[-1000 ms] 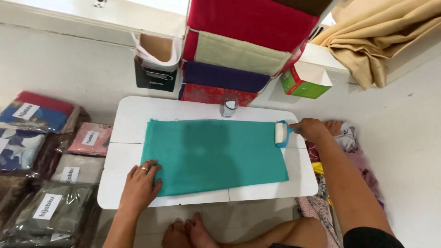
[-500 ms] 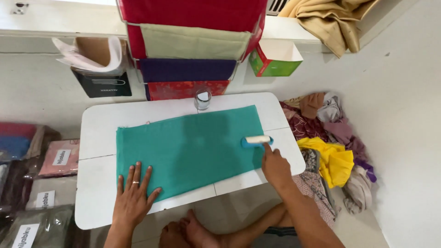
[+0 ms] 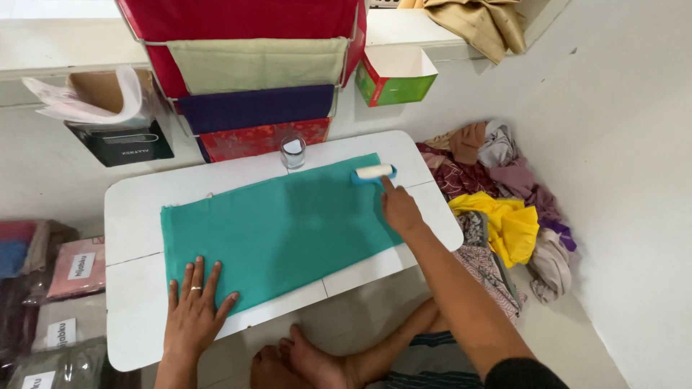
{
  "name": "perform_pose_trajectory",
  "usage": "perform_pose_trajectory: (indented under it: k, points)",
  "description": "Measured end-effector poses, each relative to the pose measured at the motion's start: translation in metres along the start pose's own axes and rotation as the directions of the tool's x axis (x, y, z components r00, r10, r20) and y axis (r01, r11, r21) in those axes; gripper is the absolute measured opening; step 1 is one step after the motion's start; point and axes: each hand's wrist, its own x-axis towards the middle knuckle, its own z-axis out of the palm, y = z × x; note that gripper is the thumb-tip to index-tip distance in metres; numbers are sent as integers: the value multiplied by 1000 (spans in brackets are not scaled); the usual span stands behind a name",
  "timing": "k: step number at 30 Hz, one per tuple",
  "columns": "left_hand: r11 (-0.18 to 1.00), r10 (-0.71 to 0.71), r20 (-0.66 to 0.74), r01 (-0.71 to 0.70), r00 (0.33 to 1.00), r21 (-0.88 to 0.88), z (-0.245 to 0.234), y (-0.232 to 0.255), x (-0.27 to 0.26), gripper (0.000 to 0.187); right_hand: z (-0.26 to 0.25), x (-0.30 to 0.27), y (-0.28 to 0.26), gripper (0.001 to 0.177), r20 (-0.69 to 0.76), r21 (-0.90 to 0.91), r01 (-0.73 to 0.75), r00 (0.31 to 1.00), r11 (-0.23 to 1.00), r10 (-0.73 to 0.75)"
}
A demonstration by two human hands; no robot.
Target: Unfolding a piece of teal fabric on a table and cleaning it thoroughly with a lint roller.
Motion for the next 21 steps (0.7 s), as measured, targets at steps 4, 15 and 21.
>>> perform_pose_trajectory:
  k: [4, 15, 21]
  points:
    - [1000, -9, 46, 10, 999, -6, 1, -2, 0, 84, -34, -117, 1, 57, 62, -6, -65, 996, 998, 66]
    - [999, -40, 6, 40, 999, -4, 0, -12, -15, 83, -31, -70, 2, 53, 61, -68, -29, 998, 997, 33]
    - [996, -87, 15, 87, 996, -2, 2, -19, -24, 86, 2, 19, 9, 52, 30, 1, 56, 998, 998, -56]
